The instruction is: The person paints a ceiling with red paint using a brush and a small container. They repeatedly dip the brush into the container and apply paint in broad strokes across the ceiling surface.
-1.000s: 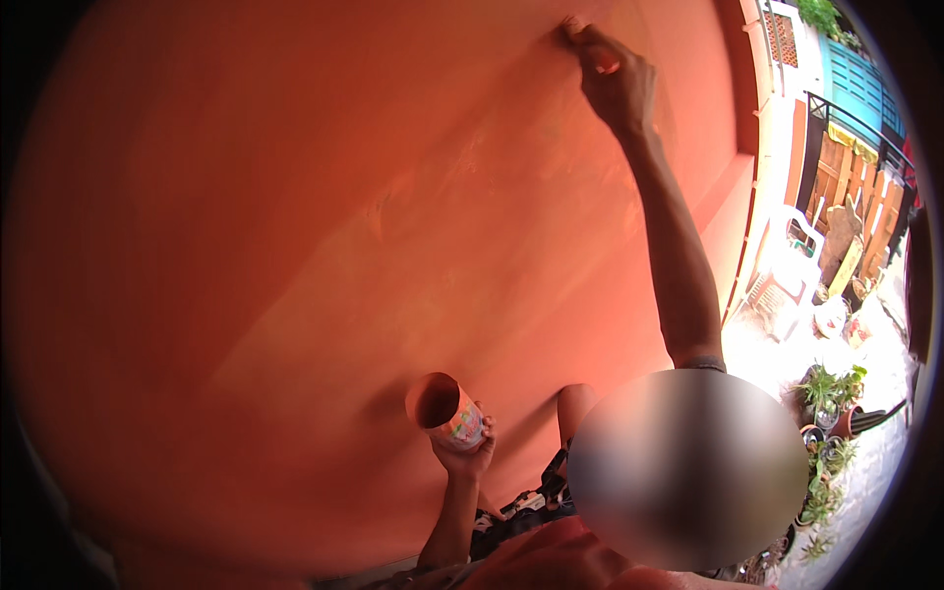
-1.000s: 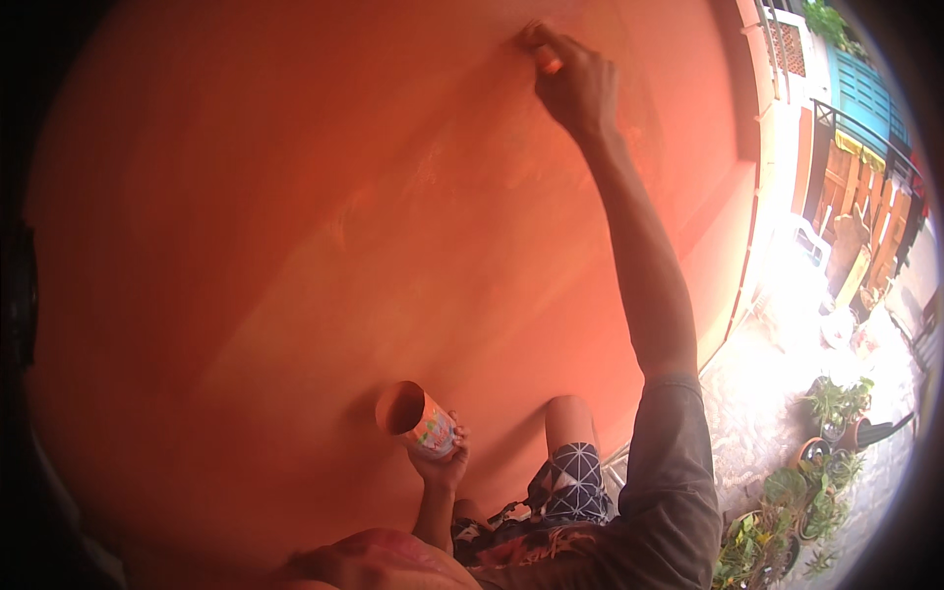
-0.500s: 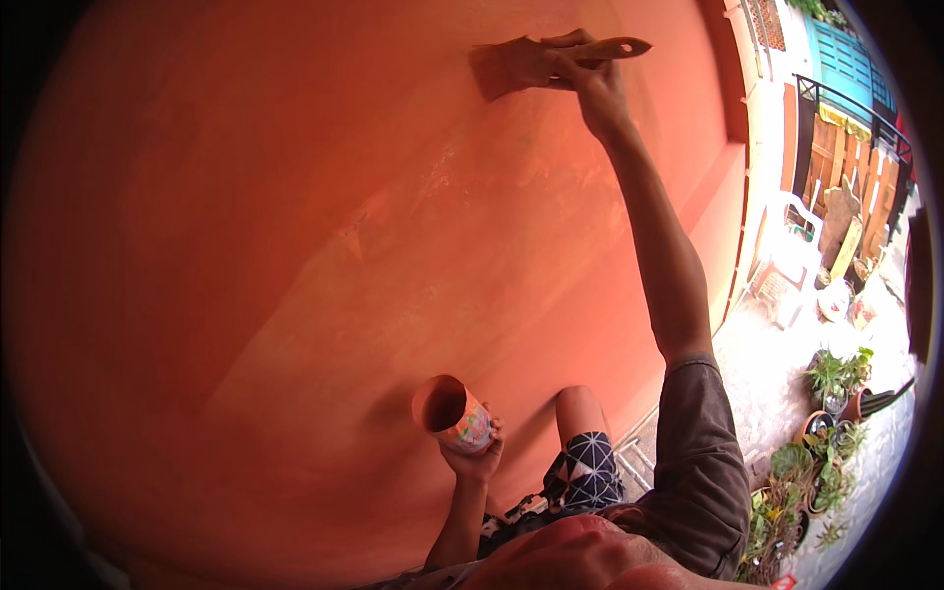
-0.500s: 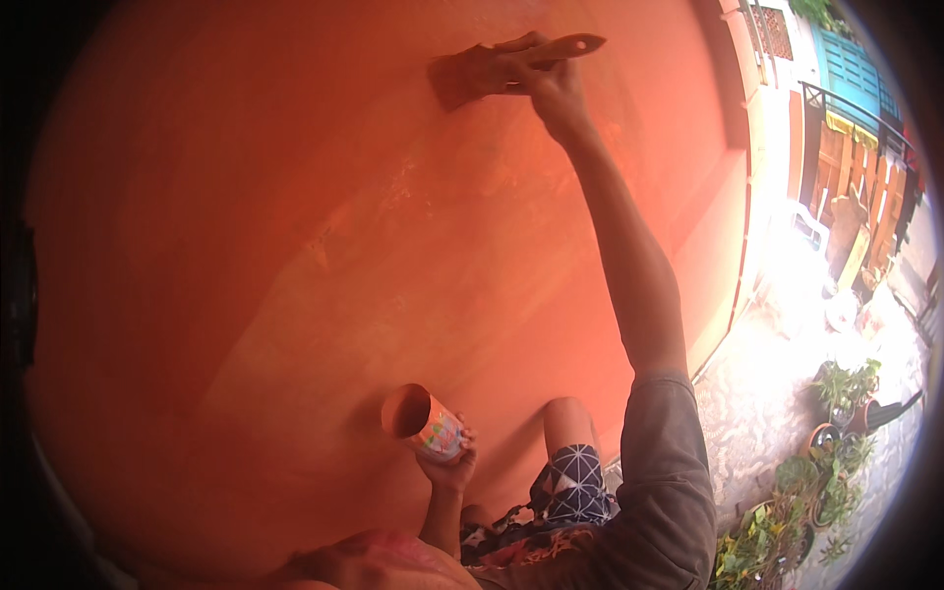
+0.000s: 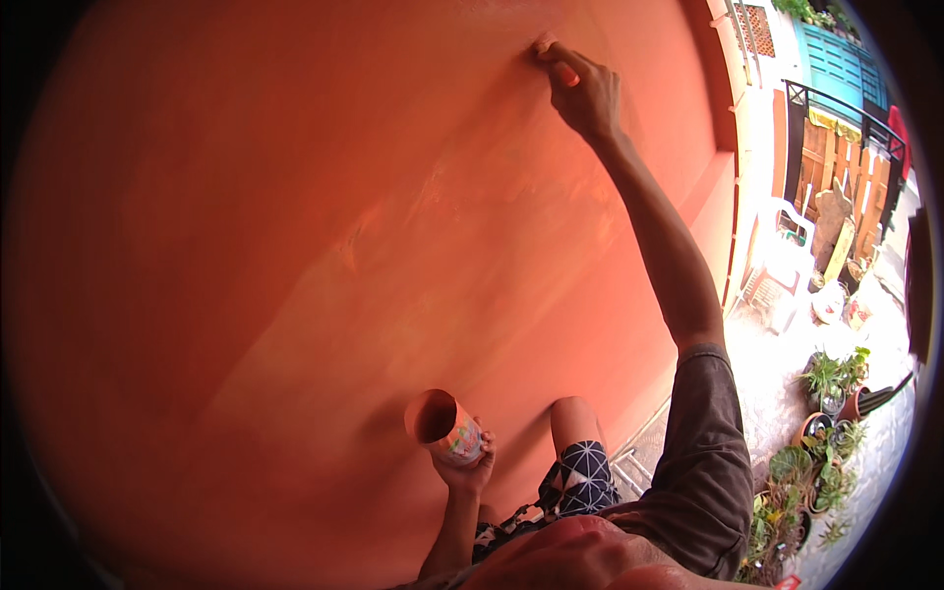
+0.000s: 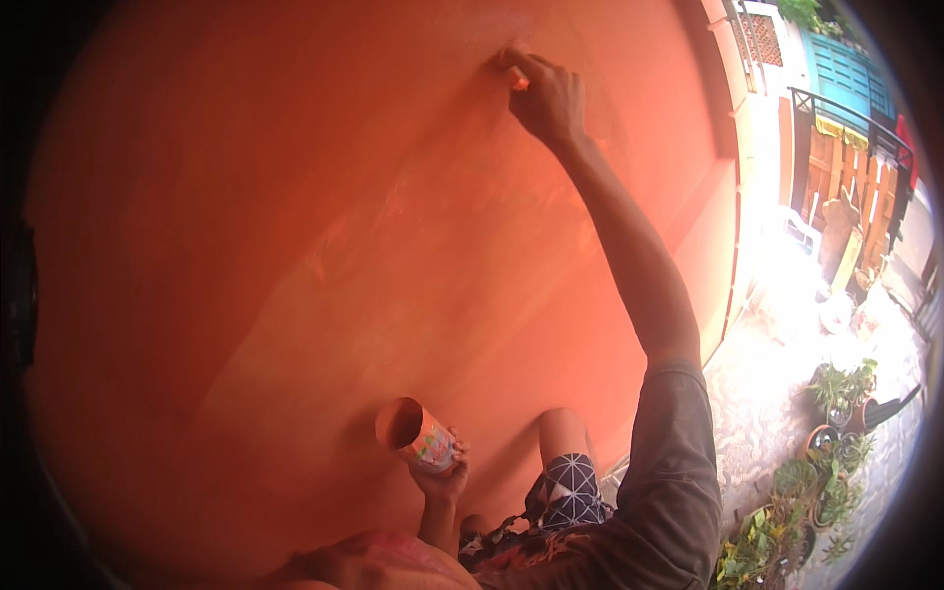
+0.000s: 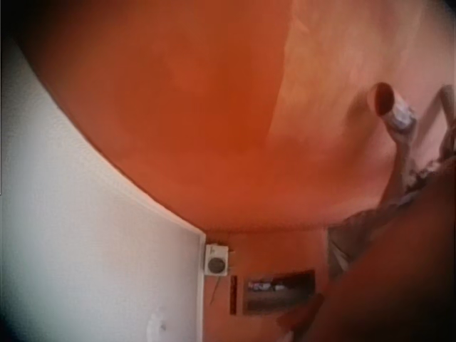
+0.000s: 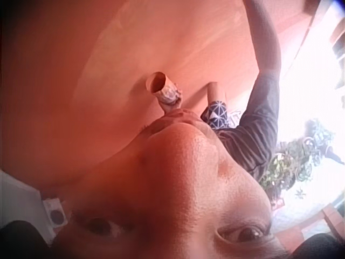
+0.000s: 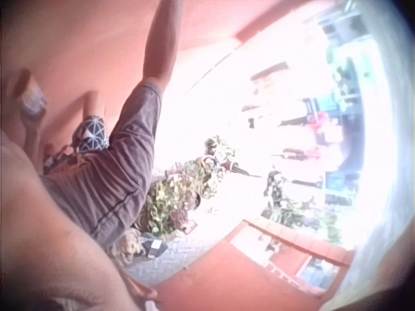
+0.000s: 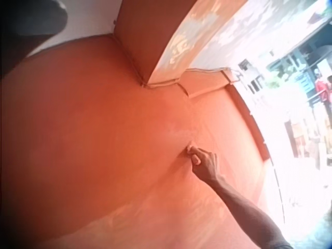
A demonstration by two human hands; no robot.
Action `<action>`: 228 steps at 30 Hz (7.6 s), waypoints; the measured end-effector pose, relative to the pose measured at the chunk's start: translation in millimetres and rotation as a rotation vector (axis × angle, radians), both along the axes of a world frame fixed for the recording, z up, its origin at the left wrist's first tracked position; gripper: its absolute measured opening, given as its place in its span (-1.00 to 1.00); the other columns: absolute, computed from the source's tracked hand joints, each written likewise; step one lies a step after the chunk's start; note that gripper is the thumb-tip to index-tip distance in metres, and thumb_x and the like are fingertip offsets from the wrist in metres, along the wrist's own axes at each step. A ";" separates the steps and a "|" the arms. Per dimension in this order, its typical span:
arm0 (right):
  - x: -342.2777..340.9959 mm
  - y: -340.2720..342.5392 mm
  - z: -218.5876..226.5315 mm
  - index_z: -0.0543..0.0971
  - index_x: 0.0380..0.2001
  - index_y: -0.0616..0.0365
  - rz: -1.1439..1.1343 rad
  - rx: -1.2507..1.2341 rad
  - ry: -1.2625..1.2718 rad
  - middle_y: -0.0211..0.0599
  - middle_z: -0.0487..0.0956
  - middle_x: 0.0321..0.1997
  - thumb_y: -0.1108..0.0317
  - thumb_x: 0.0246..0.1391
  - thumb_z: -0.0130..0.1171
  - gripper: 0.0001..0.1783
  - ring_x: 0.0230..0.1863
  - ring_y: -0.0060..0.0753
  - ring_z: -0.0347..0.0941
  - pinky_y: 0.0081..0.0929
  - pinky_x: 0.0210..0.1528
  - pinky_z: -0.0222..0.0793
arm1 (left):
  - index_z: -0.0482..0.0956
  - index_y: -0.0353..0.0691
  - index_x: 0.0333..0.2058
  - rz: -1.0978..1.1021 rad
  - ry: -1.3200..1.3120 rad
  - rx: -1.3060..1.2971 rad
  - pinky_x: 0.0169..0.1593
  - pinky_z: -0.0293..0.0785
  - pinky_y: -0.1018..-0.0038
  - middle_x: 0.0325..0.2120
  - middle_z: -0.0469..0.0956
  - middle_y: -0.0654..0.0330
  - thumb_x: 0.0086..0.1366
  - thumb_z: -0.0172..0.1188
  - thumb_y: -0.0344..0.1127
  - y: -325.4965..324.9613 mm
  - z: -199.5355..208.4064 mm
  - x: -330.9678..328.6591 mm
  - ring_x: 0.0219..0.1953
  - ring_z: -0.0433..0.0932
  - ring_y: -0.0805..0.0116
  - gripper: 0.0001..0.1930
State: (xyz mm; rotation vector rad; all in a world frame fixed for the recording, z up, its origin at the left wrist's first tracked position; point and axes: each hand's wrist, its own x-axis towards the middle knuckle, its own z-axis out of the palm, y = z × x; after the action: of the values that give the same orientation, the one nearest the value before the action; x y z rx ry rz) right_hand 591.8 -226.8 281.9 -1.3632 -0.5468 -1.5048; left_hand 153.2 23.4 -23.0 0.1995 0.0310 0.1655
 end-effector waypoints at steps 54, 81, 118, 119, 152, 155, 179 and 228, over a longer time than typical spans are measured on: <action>-225.7 132.7 43.3 0.62 -0.34 -0.04 0.224 -0.415 -0.133 -0.49 0.62 -0.40 0.58 -0.14 0.24 -0.73 -0.50 -0.25 0.51 -0.41 -0.52 0.41 | 0.39 -0.26 0.17 0.156 -0.107 -0.044 -0.04 0.51 0.24 0.06 0.41 -0.05 0.27 0.18 0.16 0.4 0.2 -69.5 0.02 0.40 -0.08 -0.32; -213.8 97.9 60.3 0.65 -0.29 0.27 1.112 -0.222 -0.021 -0.37 0.64 -0.20 0.52 0.11 0.22 -0.90 -0.26 -0.45 0.60 -0.50 -0.25 0.50 | 0.37 -0.26 0.17 0.217 -0.112 -0.053 -0.08 0.53 0.25 0.05 0.42 -0.01 0.23 0.20 0.22 6.5 -7.9 -91.4 -0.03 0.43 -0.04 -0.26; -195.9 110.9 43.3 0.63 -0.16 -0.09 -0.001 -0.412 -0.236 -0.52 0.69 -0.25 0.50 -0.07 0.31 -0.65 -0.31 -0.29 0.65 -0.40 -0.38 0.55 | 0.38 -0.35 0.14 0.225 -0.135 -0.071 -0.07 0.53 0.28 0.03 0.42 -0.07 0.27 0.20 0.14 11.1 -13.7 -94.2 -0.03 0.42 -0.02 -0.30; -212.7 116.4 40.1 0.65 -0.17 0.00 0.039 -0.498 -0.201 -0.50 0.68 -0.19 0.50 -0.03 0.32 -0.70 -0.26 -0.32 0.65 -0.43 -0.41 0.54 | 0.38 -0.35 0.15 0.228 -0.137 -0.078 -0.08 0.53 0.28 0.03 0.42 -0.07 0.27 0.19 0.14 11.8 -12.8 -92.7 -0.03 0.42 -0.03 -0.30; -412.9 275.7 41.8 0.62 -0.16 0.10 0.896 -0.359 -0.294 -0.22 0.65 -0.15 0.58 -0.05 0.28 -0.68 -0.30 -0.26 0.65 -0.44 -0.49 0.54 | 0.37 -0.24 0.19 0.457 -0.191 -0.038 -0.05 0.51 0.26 0.11 0.39 0.00 0.31 0.12 0.21 27.7 -31.9 -133.3 0.00 0.40 -0.04 -0.31; -376.9 278.5 42.5 0.63 -0.23 0.25 1.289 -0.276 -0.113 -0.24 0.65 -0.20 0.49 0.14 0.29 -0.87 -0.28 -0.34 0.65 -0.46 -0.38 0.56 | 0.37 -0.26 0.18 0.498 -0.166 -0.069 -0.06 0.51 0.27 0.09 0.41 0.01 0.29 0.14 0.21 28.3 -31.9 -140.3 -0.02 0.40 -0.01 -0.29; -434.2 289.4 77.5 0.67 -0.24 0.22 1.037 -0.280 -0.314 -0.22 0.63 -0.17 0.57 0.03 0.30 -0.82 -0.29 -0.35 0.63 -0.48 -0.36 0.56 | 0.45 -0.12 0.13 0.498 -0.122 -0.137 -0.15 0.52 0.27 0.05 0.47 0.00 0.29 0.15 0.26 49.9 -25.9 -164.2 -0.09 0.44 -0.01 -0.36; -548.1 354.5 59.4 0.61 -0.23 0.04 0.435 -0.436 -0.329 -0.35 0.60 -0.21 0.55 -0.11 0.27 -0.70 -0.43 -0.25 0.60 -0.43 -0.49 0.47 | 0.41 -0.20 0.14 0.584 -0.165 -0.214 -0.18 0.52 0.21 -0.05 0.52 0.01 0.31 0.01 0.26 65.6 -26.7 -201.3 -0.09 0.49 -0.05 -0.33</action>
State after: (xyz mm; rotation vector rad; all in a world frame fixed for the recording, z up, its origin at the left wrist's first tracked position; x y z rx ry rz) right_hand 43.7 127.8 341.3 -1.2074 -1.3517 -1.2912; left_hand -48.0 89.1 -49.7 -0.0430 -0.0580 0.7562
